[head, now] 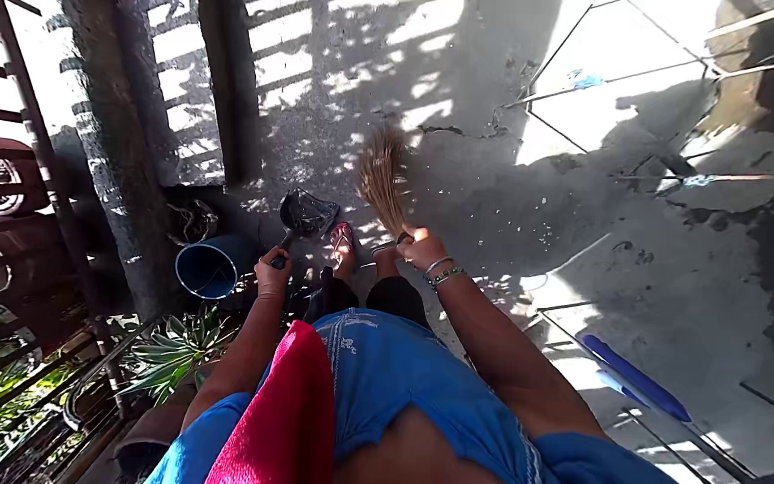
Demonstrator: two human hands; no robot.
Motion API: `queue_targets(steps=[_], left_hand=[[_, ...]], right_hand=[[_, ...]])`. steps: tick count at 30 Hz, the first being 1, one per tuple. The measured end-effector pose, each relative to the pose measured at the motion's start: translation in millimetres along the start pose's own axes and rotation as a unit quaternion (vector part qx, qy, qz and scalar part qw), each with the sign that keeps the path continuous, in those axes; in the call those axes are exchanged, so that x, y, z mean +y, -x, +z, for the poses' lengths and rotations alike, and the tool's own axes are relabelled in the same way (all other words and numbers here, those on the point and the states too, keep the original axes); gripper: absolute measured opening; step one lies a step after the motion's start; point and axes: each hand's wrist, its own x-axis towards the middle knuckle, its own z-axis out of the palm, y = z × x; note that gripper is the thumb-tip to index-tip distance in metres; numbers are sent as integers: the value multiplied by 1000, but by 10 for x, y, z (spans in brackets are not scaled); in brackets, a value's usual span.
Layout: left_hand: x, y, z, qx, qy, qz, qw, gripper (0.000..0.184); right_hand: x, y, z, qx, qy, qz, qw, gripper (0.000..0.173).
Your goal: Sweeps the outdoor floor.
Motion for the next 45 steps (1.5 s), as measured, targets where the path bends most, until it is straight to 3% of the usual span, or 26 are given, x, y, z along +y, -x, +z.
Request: queue_targets(steps=[2,5,8,12,15,18,21,24,29,34,37,40,42,45], left_hand=[[67,-13,-14,-8,9,-13,1000,12],[61,-51,-30,-10,24,-16,1000,11],[-35,-128,16,-5,40,4,999,12],[-51,-145,76,5,39,4,999,13],[-32,-125,91,10,45,-13,999,13],[-19,-86,99,21,70,-29,997,14],[-84,79,164,41,94,-27,994,16],[-112,404,284,72,112,-30,991,16],[-269,1153,713,157,184,-44,969,13],[-451,1916,1170,193,243,-91,946,10],[-474,2194,1398,177,236,-157,943,13],[-571,2388,1698,150,250,-186,938,12],[-650,2475,1873,141,253,-183,940,11],[-791,2553,2140,132,258,-200,936,11]], right_hand=[[-94,278,-23,-32,-5,-22,999,50],[-166,305,-460,17,-22,-91,996,41],[-347,6,-816,70,-31,-114,991,43],[-567,-505,-591,110,42,-86,989,56],[-614,-475,-167,16,132,-52,990,58],[-509,-198,-59,-93,145,-103,980,52],[-314,-193,-381,-105,83,-147,980,45],[-351,-148,-938,-107,7,-140,984,41],[-376,-183,-1667,-14,111,-131,985,46],[-245,-558,-2050,84,114,-134,981,40],[-103,-756,-1862,107,86,-130,982,37],[225,-676,-1198,94,93,-113,985,49],[530,-358,-599,36,147,-89,984,62],[947,294,51,-109,303,-98,942,57]])
